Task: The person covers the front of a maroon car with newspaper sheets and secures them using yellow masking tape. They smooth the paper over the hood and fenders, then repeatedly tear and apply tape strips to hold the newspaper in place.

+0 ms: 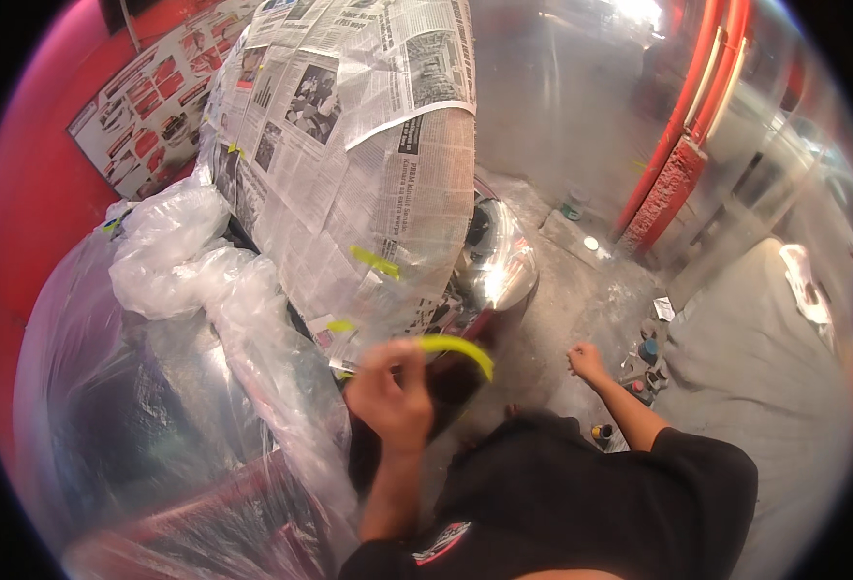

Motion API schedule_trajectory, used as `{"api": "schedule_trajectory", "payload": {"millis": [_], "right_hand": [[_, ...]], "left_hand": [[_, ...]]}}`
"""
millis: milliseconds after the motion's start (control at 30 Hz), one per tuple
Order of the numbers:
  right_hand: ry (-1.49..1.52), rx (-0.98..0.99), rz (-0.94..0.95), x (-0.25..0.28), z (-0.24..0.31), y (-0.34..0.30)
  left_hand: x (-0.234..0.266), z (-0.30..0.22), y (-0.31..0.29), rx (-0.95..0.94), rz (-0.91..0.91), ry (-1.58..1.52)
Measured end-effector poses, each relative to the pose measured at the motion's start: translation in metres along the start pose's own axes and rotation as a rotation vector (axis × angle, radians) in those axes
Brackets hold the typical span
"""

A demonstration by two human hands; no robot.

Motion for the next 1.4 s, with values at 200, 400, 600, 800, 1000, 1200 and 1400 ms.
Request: {"api": "schedule_trajectory", "payload": {"millis": [200,400,600,800,1000,1200,1400], "right_hand": [[-0.219,0.037,0.157,-0.033,-0.001,-0.046],[-0.018,0.055,0.396,-0.096,0.027,-0.061],[0.718,0.181,0.539,-0.022,0.203,-0.072],[0.489,1.284,-0.165,0.102,0.457,-0.178],[0.236,1.848,-0.394,0.1,0.57,-0.248],[-0.177,1.986,-0.424,0.038,0.597,-0.245],[-0.258,2.023,-0.461,0.026,0.604,-0.245]], "left_hand": [[-0.038,0.056,0.121,0.433,-0.079,-0.596],[-0.092,0.065,0.185,0.512,0.035,-0.865],[-0.109,0.102,0.179,0.573,0.022,-1.256],[-0.136,0.081,0.165,0.546,0.046,-1.474],[-0.157,0.079,0.163,0.555,-0.097,-1.395],[-0.152,0.087,0.159,0.531,-0.203,-1.358],[-0.131,0.101,0.157,0.489,-0.235,-1.367]]}}
Point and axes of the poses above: each hand's wrist, its own y-axis towards the middle knuckle, its own x-axis out of the back of the hand, z = x × y, the point moved 9 cm from there along y, towards the middle knuckle, and after that the axes turned 10 degrees about -x, right-handed, at the moved point
